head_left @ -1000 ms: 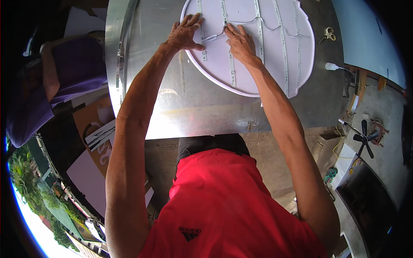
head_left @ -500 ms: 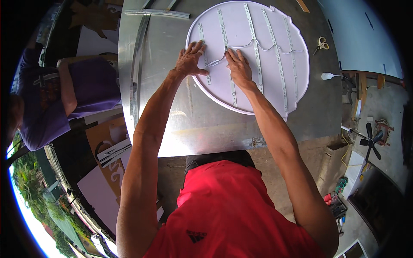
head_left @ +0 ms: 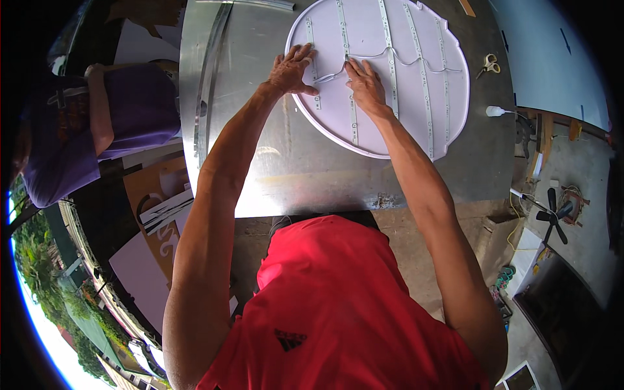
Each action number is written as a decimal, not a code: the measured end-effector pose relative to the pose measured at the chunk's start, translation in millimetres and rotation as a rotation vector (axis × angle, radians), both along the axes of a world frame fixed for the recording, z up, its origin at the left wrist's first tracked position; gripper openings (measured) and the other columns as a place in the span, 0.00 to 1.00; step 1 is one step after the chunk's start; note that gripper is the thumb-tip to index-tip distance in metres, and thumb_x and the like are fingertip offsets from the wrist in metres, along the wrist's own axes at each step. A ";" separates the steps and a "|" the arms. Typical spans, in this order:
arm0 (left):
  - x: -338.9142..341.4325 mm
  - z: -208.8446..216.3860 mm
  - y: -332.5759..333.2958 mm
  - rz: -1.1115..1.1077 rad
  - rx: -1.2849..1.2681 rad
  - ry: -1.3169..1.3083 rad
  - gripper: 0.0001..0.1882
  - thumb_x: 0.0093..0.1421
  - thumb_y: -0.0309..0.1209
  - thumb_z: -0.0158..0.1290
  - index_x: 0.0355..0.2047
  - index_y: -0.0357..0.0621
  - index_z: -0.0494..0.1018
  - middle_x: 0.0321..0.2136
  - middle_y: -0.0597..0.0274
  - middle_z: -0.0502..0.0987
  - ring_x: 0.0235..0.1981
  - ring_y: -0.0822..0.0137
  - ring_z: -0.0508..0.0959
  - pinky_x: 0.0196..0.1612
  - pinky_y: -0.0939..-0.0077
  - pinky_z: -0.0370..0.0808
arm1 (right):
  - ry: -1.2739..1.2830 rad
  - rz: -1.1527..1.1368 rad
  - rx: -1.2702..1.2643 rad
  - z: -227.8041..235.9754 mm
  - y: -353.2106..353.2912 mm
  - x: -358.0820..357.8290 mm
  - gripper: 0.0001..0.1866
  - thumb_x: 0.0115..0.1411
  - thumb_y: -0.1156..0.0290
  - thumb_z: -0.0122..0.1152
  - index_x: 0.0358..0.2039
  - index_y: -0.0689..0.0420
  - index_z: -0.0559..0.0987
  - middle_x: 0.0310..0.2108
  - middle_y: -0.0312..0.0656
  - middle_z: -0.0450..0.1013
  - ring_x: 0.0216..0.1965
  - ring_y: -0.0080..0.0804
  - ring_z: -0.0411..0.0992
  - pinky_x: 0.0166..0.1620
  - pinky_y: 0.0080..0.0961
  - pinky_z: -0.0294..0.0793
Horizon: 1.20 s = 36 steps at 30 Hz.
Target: The person arranges LED strips on a white circular base, using metal bars as guides. They use scissors to cut the LED strips to size and then place them onto the fixture. The person also handles a roll of tape and adjusts the position of the metal bars.
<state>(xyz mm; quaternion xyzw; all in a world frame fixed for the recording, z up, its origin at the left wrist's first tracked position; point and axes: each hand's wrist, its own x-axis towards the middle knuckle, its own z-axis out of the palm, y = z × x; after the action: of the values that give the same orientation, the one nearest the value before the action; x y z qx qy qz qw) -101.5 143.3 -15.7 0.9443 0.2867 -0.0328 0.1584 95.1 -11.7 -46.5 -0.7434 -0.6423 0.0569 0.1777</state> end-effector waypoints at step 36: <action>-1.5 -14.6 8.9 -0.035 -0.036 -0.032 0.63 0.35 0.56 0.73 0.70 0.50 0.56 0.74 0.62 0.46 0.73 0.55 0.45 0.68 0.44 0.53 | 0.188 -0.187 0.227 26.2 -95.0 -65.1 0.23 0.51 0.87 0.59 0.49 0.65 0.74 0.55 0.52 0.68 0.57 0.49 0.66 0.59 0.39 0.70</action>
<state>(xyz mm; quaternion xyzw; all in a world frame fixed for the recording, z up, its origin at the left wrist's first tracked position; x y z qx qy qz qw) -103.0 152.2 -30.3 0.9465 0.2669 -0.0254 0.1793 30.0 -106.7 -20.3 -0.7665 -0.5533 0.0365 0.3241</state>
